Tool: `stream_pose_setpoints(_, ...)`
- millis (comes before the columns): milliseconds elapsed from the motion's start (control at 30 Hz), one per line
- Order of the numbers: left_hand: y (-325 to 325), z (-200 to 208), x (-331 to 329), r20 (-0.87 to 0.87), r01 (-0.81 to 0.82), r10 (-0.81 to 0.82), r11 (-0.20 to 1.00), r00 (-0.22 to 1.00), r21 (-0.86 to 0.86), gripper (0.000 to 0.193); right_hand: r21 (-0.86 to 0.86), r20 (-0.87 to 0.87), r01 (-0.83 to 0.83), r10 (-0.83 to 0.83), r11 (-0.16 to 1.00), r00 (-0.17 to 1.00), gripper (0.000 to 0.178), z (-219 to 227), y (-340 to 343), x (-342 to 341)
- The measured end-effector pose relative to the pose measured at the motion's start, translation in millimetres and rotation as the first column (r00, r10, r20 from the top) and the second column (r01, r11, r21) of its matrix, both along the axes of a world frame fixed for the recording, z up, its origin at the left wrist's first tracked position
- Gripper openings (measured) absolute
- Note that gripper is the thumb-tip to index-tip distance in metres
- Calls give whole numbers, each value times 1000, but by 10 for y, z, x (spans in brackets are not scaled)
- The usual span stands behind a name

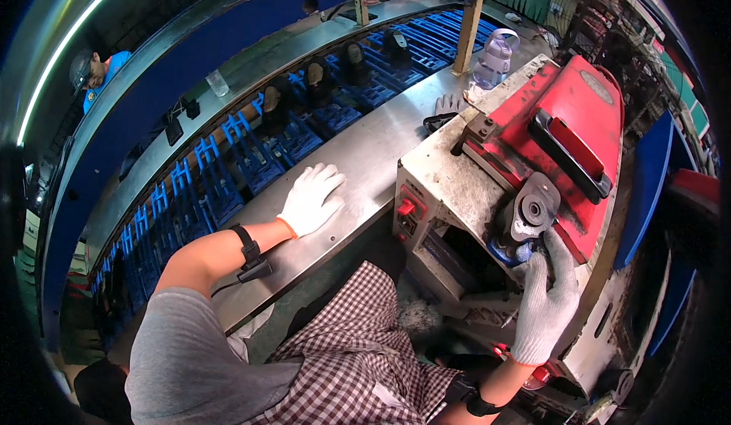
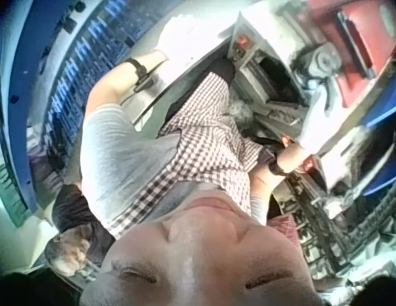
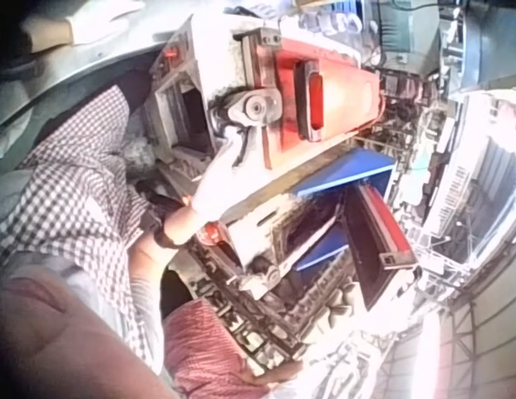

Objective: Operator uses specialized machinery to apply pressure and finish the soles of black leather shoes on a factory production line.

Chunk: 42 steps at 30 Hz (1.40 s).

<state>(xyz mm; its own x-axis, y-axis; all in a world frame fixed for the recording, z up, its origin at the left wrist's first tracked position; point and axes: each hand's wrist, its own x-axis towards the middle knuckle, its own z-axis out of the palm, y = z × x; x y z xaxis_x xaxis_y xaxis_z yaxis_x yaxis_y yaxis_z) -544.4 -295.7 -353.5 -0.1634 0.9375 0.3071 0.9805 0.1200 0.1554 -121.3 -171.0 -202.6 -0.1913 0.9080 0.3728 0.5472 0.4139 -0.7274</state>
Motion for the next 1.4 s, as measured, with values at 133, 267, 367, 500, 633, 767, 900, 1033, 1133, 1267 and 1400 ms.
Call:
stream_pose_setpoints(133,-1,6,6,34,9,-9,1000,999,-3,45,12,-28,14,-14,1000,1000,35,-12,-3,13)
stream_pose_setpoints(267,2,-18,10,16,29,-30,997,999,68,43,-45,-48,37,-39,998,998,35,-58,24,45)
stream_pose_setpoints(367,2,-47,3,-27,50,-46,986,999,156,39,-35,-44,38,-39,999,998,35,8,-20,-5)
stream_pose_setpoints(500,1,-29,6,-20,51,-49,987,999,153,37,28,-11,46,-46,999,999,34,6,-20,-4)
stream_pose_setpoints(633,-7,-13,8,-22,60,-57,984,998,166,37,39,-16,42,-41,998,999,34,20,-33,-17)
stream_pose_setpoints(767,-10,-47,5,-46,56,-48,980,998,189,37,-43,-59,40,-43,998,997,35,12,-28,-7)
stream_pose_setpoints(900,-12,-38,4,-1,44,-44,987,999,155,37,-16,-37,34,-35,999,999,35,19,-34,-10)
stream_pose_setpoints(1033,-34,-85,-37,48,-8,8,1000,999,3,45,-2,-21,39,-39,999,999,35,-9,-15,11)
stream_pose_setpoints(1133,-30,-74,-29,55,-10,10,1000,998,8,45,25,10,40,-41,999,999,35,1,-20,18)
stream_pose_setpoints(1267,-12,-15,6,44,19,-22,998,999,64,41,22,-25,57,-56,998,998,34,17,-39,-11)
stream_pose_setpoints(1400,-19,-35,4,-28,53,-49,980,998,191,37,18,-19,60,-60,998,998,34,22,-44,-16)
